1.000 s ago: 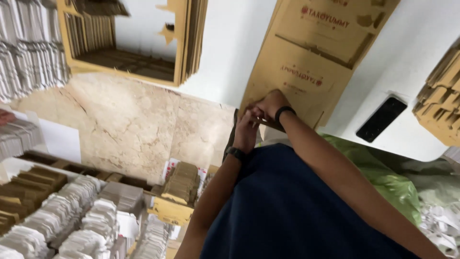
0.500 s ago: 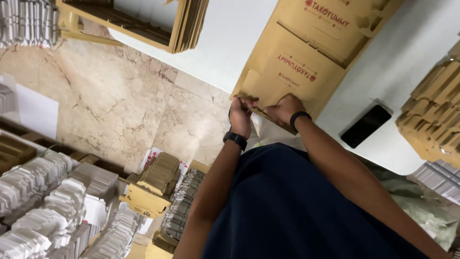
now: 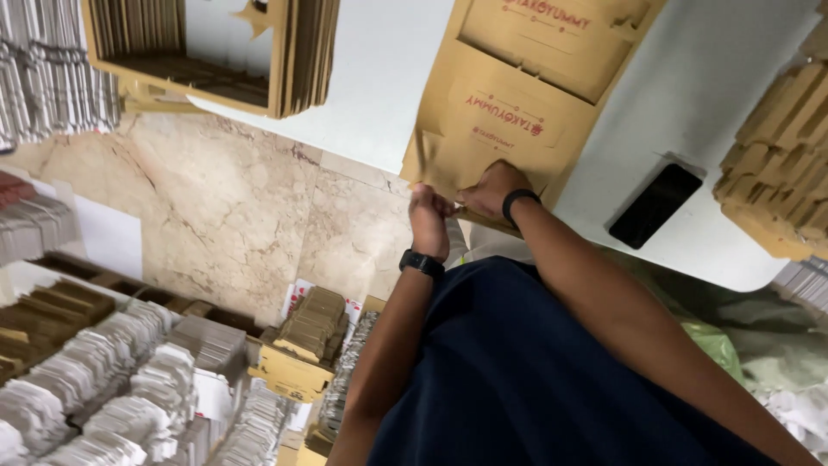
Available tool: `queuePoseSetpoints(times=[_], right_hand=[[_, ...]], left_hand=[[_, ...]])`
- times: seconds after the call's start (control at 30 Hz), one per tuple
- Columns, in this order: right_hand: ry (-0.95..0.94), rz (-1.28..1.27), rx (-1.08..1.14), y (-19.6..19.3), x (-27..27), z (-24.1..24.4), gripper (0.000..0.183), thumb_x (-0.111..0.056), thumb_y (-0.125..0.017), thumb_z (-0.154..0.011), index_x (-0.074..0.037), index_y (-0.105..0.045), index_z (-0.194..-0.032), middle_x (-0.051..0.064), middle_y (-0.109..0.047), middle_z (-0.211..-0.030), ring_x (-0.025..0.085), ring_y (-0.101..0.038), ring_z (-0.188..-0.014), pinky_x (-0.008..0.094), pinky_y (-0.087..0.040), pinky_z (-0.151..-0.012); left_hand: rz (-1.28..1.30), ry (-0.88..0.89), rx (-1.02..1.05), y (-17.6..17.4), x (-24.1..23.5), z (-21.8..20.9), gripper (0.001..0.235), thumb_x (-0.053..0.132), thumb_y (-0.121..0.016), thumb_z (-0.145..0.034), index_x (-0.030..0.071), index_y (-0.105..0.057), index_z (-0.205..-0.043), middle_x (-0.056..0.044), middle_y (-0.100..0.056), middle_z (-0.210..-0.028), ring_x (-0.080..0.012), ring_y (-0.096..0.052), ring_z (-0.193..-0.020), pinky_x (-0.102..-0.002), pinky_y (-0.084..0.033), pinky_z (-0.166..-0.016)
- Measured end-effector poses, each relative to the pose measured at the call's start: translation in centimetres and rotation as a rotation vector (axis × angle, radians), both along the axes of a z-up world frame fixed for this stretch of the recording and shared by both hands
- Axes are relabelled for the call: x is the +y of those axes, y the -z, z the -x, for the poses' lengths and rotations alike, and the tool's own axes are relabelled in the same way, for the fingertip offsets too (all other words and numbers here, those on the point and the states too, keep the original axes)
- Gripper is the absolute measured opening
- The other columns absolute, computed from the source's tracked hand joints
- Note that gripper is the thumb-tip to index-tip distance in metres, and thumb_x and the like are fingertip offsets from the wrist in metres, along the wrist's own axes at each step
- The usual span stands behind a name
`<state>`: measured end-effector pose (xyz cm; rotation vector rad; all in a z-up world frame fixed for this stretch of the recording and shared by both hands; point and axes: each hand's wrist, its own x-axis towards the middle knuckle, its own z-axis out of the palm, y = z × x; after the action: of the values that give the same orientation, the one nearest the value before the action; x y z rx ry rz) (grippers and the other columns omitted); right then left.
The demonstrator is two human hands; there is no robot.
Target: Folding and assembling cardboard box components and inserts at a workstation.
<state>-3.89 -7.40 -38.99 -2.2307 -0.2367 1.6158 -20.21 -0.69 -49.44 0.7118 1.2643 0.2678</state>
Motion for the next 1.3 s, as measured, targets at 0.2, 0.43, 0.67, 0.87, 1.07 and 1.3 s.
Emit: queuePoseSetpoints(times=[0.2,0.43,0.67,0.87,1.07,1.3], right_hand=[[-0.045,-0.015,0.032,0.0,-0.2,0.0,0.036,-0.048,-0.075,-0.070,-0.017,-0.072,-0.052,0.004,-0.066,-0.050,0.022,-0.068,-0.055,0.032,-0.056,-0.061],[-0.094,0.066,0.026,1.1,0.2,0.0,0.035,-0.048,-0.073,-0.070,-0.018,-0.071,-0.051,0.003,-0.064,-0.047,0.021,-0.067,-0.052,0.031,-0.056,-0.059],[-0.094,0.074,0.010,1.3,0.5,0.5,0.035,-0.043,-0.072,-0.074,-0.014,-0.072,-0.055,0.006,-0.064,-0.048,0.022,-0.063,-0.046,0.030,-0.052,-0.051],[-0.041,0.037,0.026,3.0,0.0,0.9,0.040,-0.046,-0.075,-0.078,-0.009,-0.074,-0.062,0.008,-0.063,-0.048,0.021,-0.060,-0.043,0.030,-0.049,-0.047],[0.032,-0.049,0.048,5.0,-0.9,1.1,0.029,-0.037,-0.072,-0.077,-0.013,-0.075,-0.062,0.007,-0.062,-0.048,0.021,-0.058,-0.039,0.032,-0.047,-0.043],[0.736,-0.307,0.095,10.8,-13.8,2.5,0.031,-0.036,-0.071,-0.096,-0.008,-0.070,-0.082,0.008,-0.054,-0.052,0.013,-0.053,-0.037,0.023,-0.041,-0.034]], left_hand=[[-0.351,0.065,0.416,-2.1,0.6,0.5,0.062,0.033,-0.073,-0.095,0.002,-0.044,-0.140,-0.024,-0.034,-0.138,-0.0459,-0.052,-0.129,-0.052,-0.047,-0.112],[0.085,0.394,0.102,4.1,-6.1,2.1,0.024,0.017,-0.066,-0.095,0.002,-0.059,-0.113,-0.007,-0.061,-0.092,-0.0185,-0.064,-0.080,-0.030,-0.053,-0.068],[-0.050,0.557,0.434,3.9,-7.5,0.7,0.019,0.027,-0.063,-0.096,0.010,-0.063,-0.104,-0.012,-0.074,-0.092,-0.0269,-0.077,-0.077,-0.043,-0.067,-0.066],[-0.115,0.661,0.474,2.1,-6.7,0.8,0.026,0.032,-0.061,-0.094,0.007,-0.066,-0.099,-0.011,-0.076,-0.088,-0.0294,-0.076,-0.087,-0.046,-0.062,-0.073],[-0.052,0.624,0.325,1.2,-6.9,1.1,0.028,0.031,-0.065,-0.095,0.005,-0.065,-0.105,-0.012,-0.075,-0.086,-0.0233,-0.075,-0.075,-0.040,-0.063,-0.063],[0.126,0.726,0.282,-1.6,-4.0,1.0,0.068,0.049,-0.072,-0.093,-0.016,-0.066,-0.115,-0.030,-0.072,-0.095,-0.0349,-0.076,-0.085,-0.041,-0.064,-0.069]])
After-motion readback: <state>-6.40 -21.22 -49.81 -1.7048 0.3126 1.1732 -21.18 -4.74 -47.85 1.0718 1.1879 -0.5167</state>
